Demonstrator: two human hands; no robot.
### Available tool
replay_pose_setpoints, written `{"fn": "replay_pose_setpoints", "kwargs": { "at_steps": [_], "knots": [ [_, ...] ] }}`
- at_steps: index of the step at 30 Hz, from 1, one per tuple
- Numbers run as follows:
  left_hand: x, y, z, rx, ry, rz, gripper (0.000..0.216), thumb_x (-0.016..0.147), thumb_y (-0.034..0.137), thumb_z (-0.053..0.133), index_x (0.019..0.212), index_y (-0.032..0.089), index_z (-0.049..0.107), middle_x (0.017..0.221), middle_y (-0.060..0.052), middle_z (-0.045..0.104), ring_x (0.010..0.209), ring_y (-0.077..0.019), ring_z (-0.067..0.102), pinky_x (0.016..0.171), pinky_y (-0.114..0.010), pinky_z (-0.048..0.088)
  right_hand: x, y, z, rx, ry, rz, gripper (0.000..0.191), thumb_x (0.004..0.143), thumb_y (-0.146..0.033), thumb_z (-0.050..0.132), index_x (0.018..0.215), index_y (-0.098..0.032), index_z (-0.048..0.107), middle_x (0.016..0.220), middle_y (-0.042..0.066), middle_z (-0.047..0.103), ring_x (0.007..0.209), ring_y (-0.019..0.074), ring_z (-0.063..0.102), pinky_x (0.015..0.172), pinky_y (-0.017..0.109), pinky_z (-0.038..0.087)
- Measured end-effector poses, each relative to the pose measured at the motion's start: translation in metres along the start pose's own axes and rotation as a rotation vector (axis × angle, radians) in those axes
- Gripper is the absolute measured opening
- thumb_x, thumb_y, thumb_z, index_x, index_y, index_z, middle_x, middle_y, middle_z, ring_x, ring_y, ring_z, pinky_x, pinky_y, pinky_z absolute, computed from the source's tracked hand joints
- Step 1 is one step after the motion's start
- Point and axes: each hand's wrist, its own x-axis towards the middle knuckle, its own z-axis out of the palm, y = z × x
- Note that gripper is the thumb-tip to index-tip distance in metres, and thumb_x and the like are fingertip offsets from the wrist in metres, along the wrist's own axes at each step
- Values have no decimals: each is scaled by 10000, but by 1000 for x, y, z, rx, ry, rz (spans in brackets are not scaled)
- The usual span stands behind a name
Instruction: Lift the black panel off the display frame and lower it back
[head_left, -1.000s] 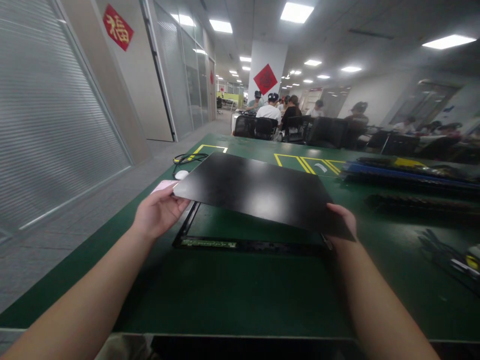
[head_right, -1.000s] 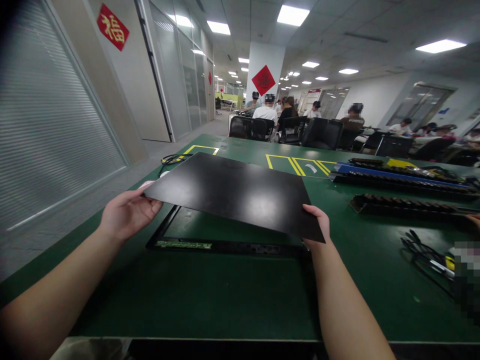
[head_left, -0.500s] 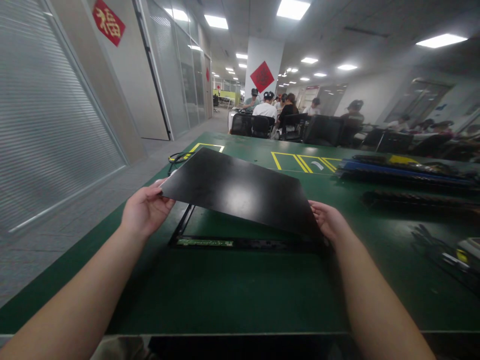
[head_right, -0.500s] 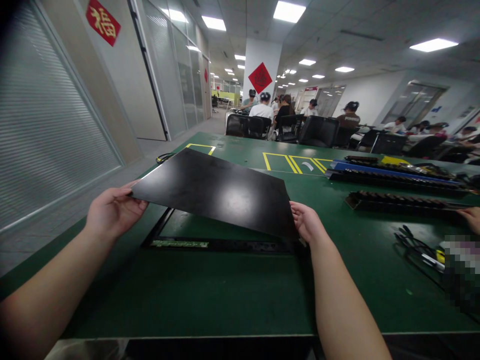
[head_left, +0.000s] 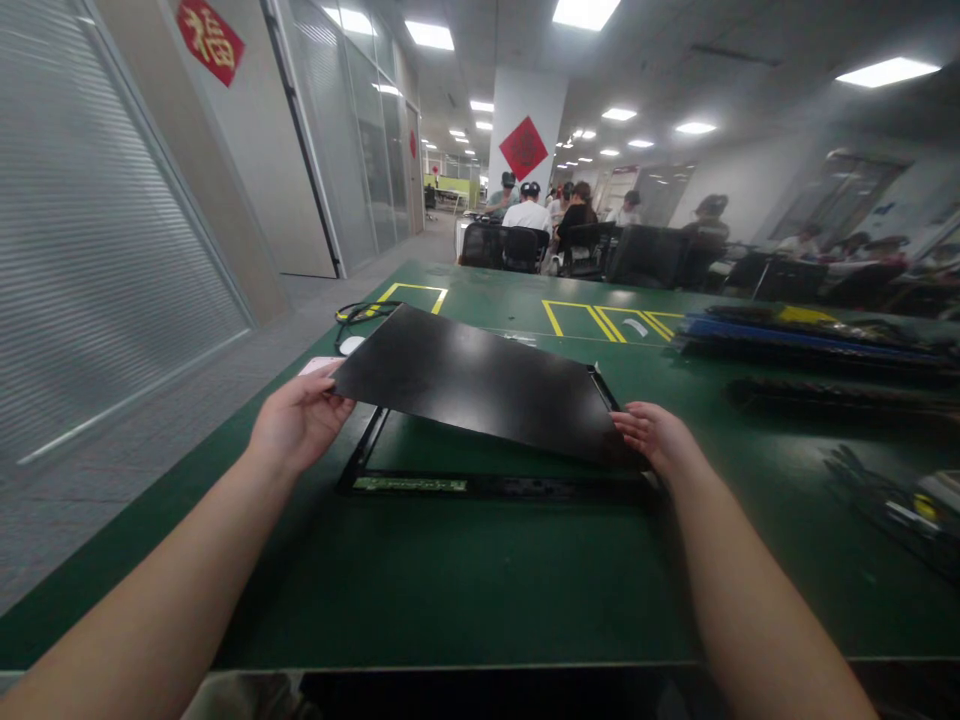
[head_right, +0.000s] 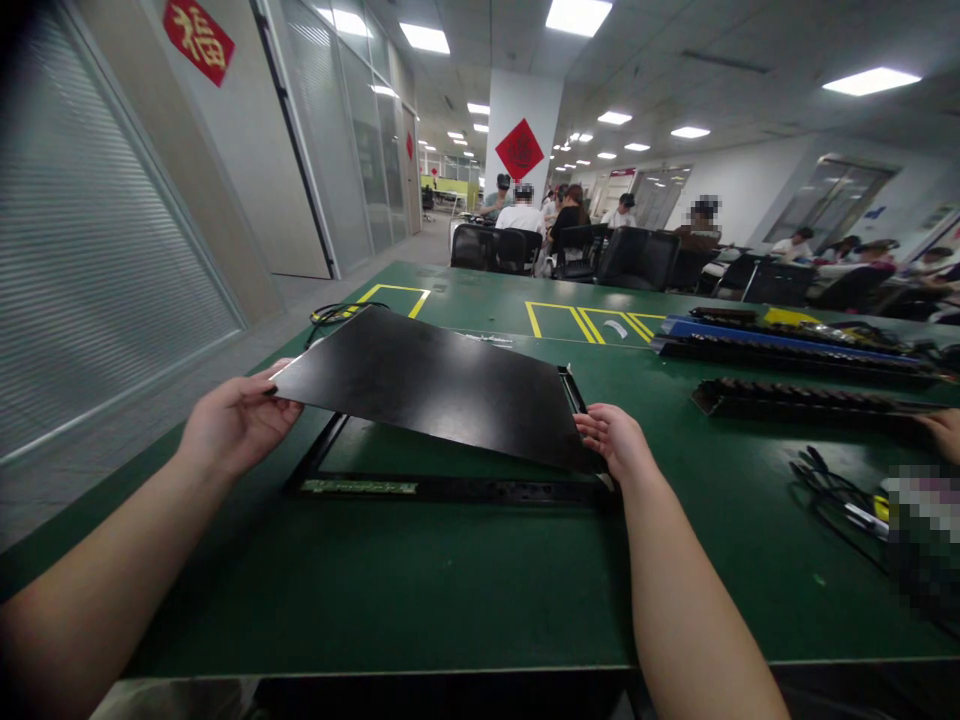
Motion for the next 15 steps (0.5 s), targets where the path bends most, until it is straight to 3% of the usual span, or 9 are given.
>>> {"fn": "replay_pose_setpoints", "kwargs": {
  "at_steps": [5,15],
  "knots": [
    [2,-1,-2,78,-98,2,339,550,30,578,841,85,743,720,-21,739,577,-105,647,522,-164,567,4,-1,-5,-20,22,-16,101,813,-125,564,872,-201,536,705,82,732,392,65,409,339,145,261],
    [3,-5,-8,267,-148,-3,323,510,74,640,805,133,757,778,-30,752,688,-135,654,594,-191,578,8,4,-5,-36,10,11,108,815,-186,568,914,-205,529,742,96,730,381,52,296,335,153,221]
  ]
}}
